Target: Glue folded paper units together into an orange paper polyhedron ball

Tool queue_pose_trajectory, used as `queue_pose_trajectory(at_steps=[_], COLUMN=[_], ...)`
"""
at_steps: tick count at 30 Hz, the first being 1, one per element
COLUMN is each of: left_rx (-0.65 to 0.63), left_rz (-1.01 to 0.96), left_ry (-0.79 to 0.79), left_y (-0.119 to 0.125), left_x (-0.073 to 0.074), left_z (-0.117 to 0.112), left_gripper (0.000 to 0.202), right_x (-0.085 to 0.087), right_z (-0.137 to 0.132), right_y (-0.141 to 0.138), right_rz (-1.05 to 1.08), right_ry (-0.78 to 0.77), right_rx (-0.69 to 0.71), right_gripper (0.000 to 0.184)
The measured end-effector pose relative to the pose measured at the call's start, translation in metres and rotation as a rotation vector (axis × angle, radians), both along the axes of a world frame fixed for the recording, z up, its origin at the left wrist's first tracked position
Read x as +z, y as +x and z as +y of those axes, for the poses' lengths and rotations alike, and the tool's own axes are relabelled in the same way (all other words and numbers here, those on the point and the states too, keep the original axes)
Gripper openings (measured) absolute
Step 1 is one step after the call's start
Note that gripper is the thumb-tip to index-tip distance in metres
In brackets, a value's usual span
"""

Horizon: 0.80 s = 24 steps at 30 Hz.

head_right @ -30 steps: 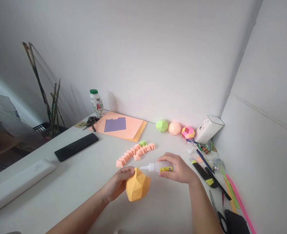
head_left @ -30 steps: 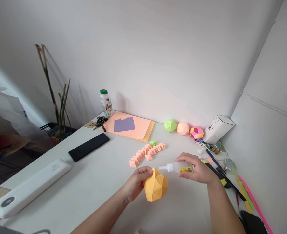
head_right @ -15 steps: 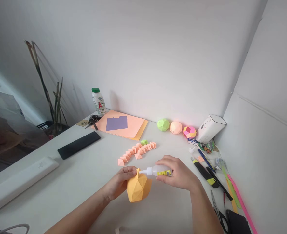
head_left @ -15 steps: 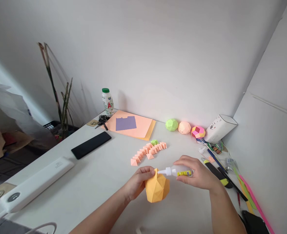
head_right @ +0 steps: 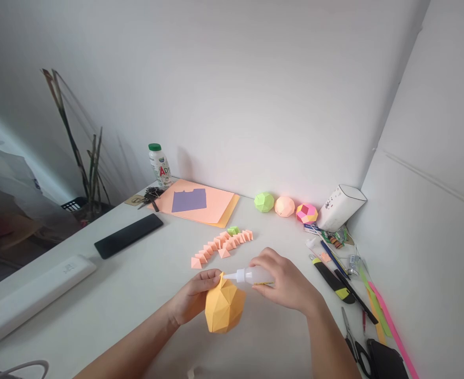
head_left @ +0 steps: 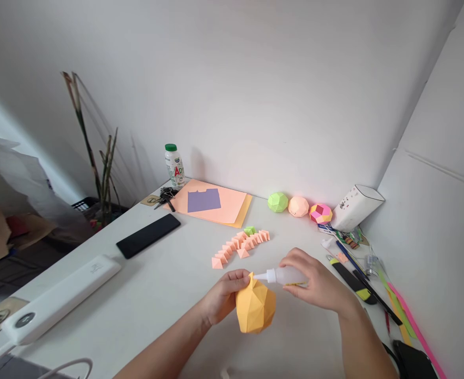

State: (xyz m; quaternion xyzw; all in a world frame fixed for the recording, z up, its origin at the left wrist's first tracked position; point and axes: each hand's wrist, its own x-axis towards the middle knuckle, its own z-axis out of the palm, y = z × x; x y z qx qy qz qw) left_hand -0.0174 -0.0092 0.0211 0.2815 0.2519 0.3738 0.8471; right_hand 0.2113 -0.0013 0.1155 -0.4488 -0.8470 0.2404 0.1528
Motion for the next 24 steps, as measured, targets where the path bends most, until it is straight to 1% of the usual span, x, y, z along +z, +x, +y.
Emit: queue_pose_trajectory(at_steps=[3, 10, 16, 24], left_rx=[-0.005, -0.007, -0.009, 0.0], left_rz=[-0.002, -0.013, -0.021, -0.031], left_ry=[-0.003, -0.014, -0.004, -0.002], left_y=[-0.0003, -0.0012, -0.0013, -0.0017], left_x=[0.0005, 0.0014, -0.0003, -0.0009], left_z=[-0.0004, -0.0003, 0.0003, 0.0008], left_gripper=[0.018, 0.019, 0.018, 0.016], right_x=[0.0009, -0.0031, -0.0028, -0.0023], right_z=[-0.0017, -0.0003, -0.001, -0.002], right_y=[-0.0014, 0.0003, 0.0009, -0.0009], right_rz=[0.008, -0.015, 0.021, 0.008], right_ry=[0.025, 0.065, 0.127, 0.138], right_rx=[0.013, 0.008, 0.038, 0.033], right_gripper=[0.025, 0.027, 0.03, 0.03])
